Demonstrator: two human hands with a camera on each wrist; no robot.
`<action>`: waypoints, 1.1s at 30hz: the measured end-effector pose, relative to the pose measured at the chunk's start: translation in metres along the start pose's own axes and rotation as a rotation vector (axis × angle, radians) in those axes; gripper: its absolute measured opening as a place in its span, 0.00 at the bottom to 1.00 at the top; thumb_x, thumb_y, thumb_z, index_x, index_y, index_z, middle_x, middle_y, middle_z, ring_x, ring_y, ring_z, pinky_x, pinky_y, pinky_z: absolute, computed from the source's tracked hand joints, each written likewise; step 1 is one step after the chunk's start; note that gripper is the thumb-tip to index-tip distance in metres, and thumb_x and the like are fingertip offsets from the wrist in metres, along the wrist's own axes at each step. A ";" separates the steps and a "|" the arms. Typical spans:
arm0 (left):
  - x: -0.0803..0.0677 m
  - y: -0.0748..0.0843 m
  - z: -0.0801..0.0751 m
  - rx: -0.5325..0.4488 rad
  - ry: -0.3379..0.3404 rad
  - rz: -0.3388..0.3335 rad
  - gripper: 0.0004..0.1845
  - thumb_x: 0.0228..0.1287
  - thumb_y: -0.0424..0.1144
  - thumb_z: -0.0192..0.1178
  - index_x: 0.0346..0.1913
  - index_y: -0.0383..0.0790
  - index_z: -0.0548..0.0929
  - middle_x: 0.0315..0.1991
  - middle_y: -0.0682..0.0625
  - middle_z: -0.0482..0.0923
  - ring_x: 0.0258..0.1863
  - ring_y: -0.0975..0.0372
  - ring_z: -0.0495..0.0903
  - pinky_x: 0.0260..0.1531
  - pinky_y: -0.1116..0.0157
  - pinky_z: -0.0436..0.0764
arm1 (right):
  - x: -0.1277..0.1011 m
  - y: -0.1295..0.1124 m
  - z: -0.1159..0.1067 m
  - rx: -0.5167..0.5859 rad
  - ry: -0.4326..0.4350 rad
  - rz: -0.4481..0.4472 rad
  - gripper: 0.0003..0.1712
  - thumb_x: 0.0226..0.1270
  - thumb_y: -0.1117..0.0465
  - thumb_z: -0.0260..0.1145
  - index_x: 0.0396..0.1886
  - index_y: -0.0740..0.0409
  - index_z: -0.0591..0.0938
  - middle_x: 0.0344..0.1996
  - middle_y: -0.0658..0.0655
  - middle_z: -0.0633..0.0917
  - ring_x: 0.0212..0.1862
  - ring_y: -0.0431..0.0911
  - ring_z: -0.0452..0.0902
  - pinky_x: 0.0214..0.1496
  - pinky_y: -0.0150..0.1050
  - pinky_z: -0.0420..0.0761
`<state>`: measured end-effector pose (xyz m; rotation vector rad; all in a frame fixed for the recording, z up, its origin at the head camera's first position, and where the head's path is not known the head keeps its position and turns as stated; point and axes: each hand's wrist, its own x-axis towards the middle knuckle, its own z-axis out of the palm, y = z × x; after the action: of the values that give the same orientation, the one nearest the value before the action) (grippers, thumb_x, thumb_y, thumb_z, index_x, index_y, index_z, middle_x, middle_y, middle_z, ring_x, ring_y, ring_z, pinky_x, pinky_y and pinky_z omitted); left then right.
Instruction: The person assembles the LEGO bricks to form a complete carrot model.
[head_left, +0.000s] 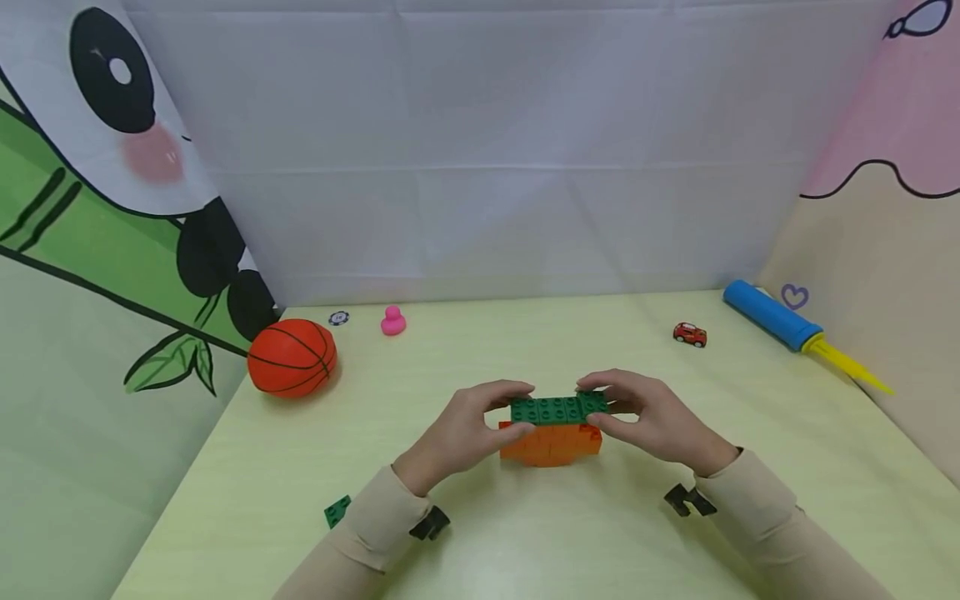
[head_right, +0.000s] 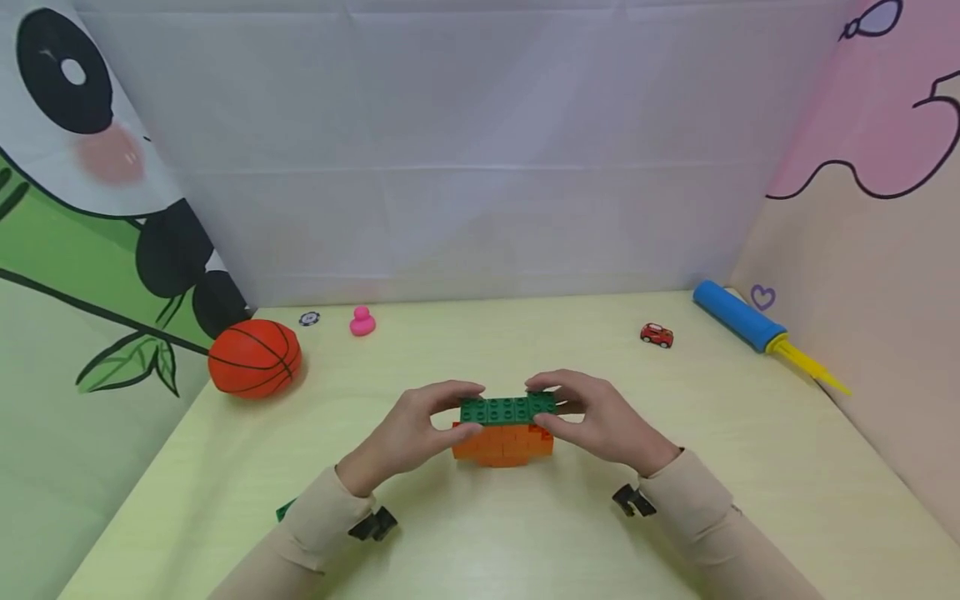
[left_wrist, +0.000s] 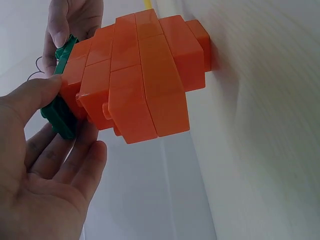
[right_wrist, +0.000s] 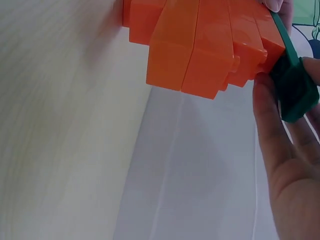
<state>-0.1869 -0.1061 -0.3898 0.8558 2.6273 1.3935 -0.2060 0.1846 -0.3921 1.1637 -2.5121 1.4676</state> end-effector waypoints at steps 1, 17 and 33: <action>0.000 0.000 0.000 0.001 0.001 0.002 0.25 0.65 0.45 0.68 0.64 0.46 0.78 0.60 0.56 0.79 0.59 0.63 0.78 0.62 0.61 0.75 | 0.000 0.000 0.000 0.015 0.005 0.008 0.23 0.66 0.66 0.69 0.60 0.55 0.78 0.54 0.55 0.82 0.46 0.43 0.85 0.51 0.35 0.84; -0.003 0.000 -0.003 0.034 0.009 0.016 0.29 0.64 0.45 0.69 0.66 0.45 0.76 0.57 0.55 0.80 0.55 0.63 0.79 0.61 0.57 0.77 | 0.001 0.000 0.004 0.039 0.014 0.095 0.29 0.65 0.62 0.72 0.65 0.49 0.74 0.54 0.53 0.81 0.48 0.43 0.83 0.57 0.34 0.80; -0.132 -0.050 -0.092 0.408 -0.162 -0.569 0.36 0.39 0.50 0.82 0.56 0.48 0.82 0.44 0.55 0.76 0.44 0.61 0.75 0.43 0.59 0.79 | 0.001 -0.002 0.002 -0.041 0.008 0.097 0.30 0.65 0.58 0.72 0.65 0.48 0.74 0.54 0.50 0.81 0.48 0.40 0.82 0.59 0.37 0.80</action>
<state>-0.1242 -0.2617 -0.4016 0.1799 2.7420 0.6386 -0.2053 0.1820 -0.3915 1.0422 -2.6145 1.4297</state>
